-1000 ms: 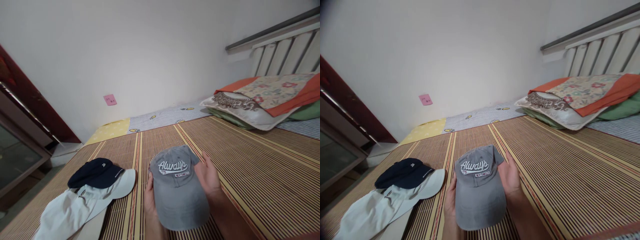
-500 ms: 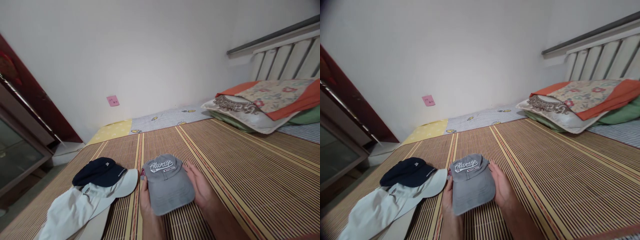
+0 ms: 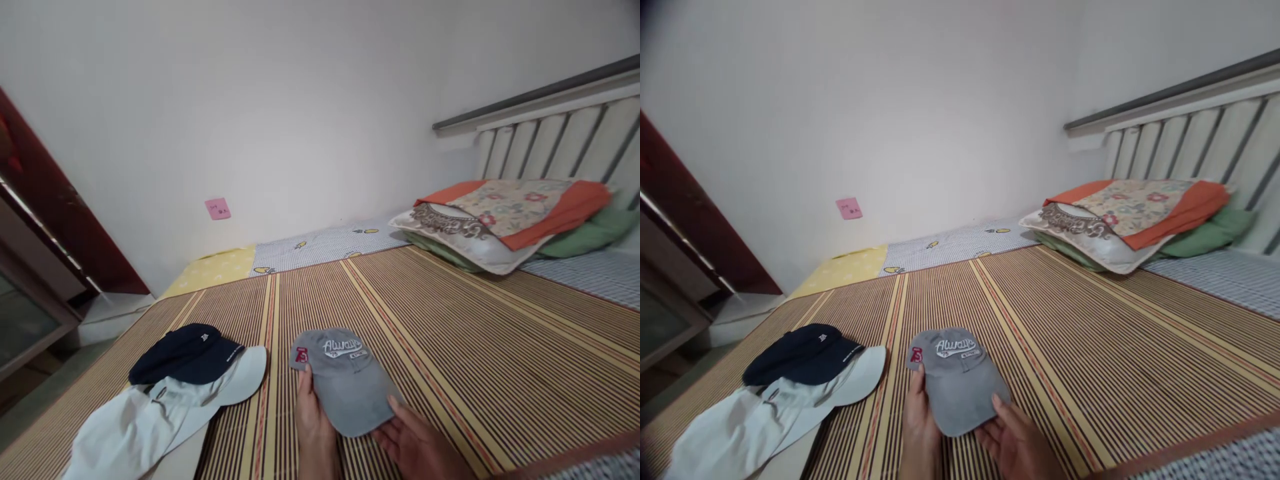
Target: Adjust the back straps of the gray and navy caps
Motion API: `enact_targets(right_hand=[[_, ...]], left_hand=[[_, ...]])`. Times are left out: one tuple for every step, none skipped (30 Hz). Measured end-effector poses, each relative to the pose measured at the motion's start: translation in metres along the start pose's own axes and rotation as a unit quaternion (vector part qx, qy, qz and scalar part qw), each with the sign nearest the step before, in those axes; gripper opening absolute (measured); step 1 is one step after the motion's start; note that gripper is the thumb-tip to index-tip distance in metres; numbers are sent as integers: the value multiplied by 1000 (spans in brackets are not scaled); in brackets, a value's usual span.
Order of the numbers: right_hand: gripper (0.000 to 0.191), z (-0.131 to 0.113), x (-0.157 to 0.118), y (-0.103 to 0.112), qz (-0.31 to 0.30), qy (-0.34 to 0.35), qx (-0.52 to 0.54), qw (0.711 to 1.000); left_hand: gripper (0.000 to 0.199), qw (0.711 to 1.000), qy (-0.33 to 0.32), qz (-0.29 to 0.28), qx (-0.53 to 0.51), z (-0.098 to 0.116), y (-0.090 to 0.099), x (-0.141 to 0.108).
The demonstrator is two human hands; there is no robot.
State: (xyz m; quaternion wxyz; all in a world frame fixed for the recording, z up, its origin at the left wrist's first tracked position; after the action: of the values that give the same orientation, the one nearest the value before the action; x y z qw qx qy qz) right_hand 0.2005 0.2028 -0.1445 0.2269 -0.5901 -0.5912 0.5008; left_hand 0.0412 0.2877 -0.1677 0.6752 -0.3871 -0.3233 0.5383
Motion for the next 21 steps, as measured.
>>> enact_targets(right_hand=[[41,-7,-4,1,8,12,-2,1000],[42,-15,-8,3,14,23,-7,1000],[42,-23,-11,5,18,35,-13,999],[41,-31,-14,9,23,45,-19,999],[39,-39,-16,15,29,56,-26,998],[37,-48,-18,22,35,67,-32,997],[33,-56,-21,31,41,78,-35,996],[30,-63,-23,40,45,86,-40,994],[27,-71,-26,48,48,95,-46,993],[25,-79,-30,56,55,103,-50,992],[24,-86,-35,62,59,106,-55,991],[24,-94,-40,67,66,111,-59,990],[25,-101,-47,70,76,117,-64,988],[28,-108,-53,71,84,122,-71,986],[32,-116,-60,71,94,129,-79,984],[37,-123,-66,69,102,134,-85,982],[44,-129,-72,67,108,139,-89,980],[51,-135,-76,65,112,141,-89,980],[55,-140,-78,62,111,147,-88,979],[57,-146,-80,59,110,155,-85,978],[56,-152,-80,56,110,168,-82,976]], left_hand=[[38,999,-7,42,3,-5,-1,-1],[36,996,-11,83,7,-10,-3,-2],[33,993,-9,116,13,-14,-5,-4],[30,990,0,139,20,-18,-9,-6],[26,987,14,155,30,-21,-13,-8],[22,984,32,168,40,-24,-16,-10],[19,981,53,181,52,-25,-18,-12],[19,976,74,196,65,-27,-18,-13],[20,970,92,213,76,-27,-18,-15],[21,964,106,227,85,-27,-16,-16],[21,960,114,240,91,-27,-14,-17],[22,956,118,249,96,-27,-12,-17],[23,954,118,256,99,-26,-11,-16],[24,953,117,262,101,-26,-9,-16],[24,951,116,267,103,-26,-8,-16],[23,950,115,272,104,-26,-7,-16],[23,949,114,276,105,-26,-7,-16],[22,948,114,277,106,-26,-7,-16],[22,948,113,278,105,-25,-7,-17],[22,948,113,278,106,-25,-7,-17],[22,948,112,277,106,-24,-7,-17]])
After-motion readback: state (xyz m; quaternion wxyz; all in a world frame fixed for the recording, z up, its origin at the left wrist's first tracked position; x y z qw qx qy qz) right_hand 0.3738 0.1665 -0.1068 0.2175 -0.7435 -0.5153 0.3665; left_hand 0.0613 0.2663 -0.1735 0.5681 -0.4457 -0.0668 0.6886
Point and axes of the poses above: each hand's wrist, its own x-axis towards the middle knuckle, its own y-axis out of the back of the hand, z = x × y, the point moved 5 cm from there along x, towards the middle knuckle, and after that the axes turned 7 degrees about x, right-handed, at the moved point
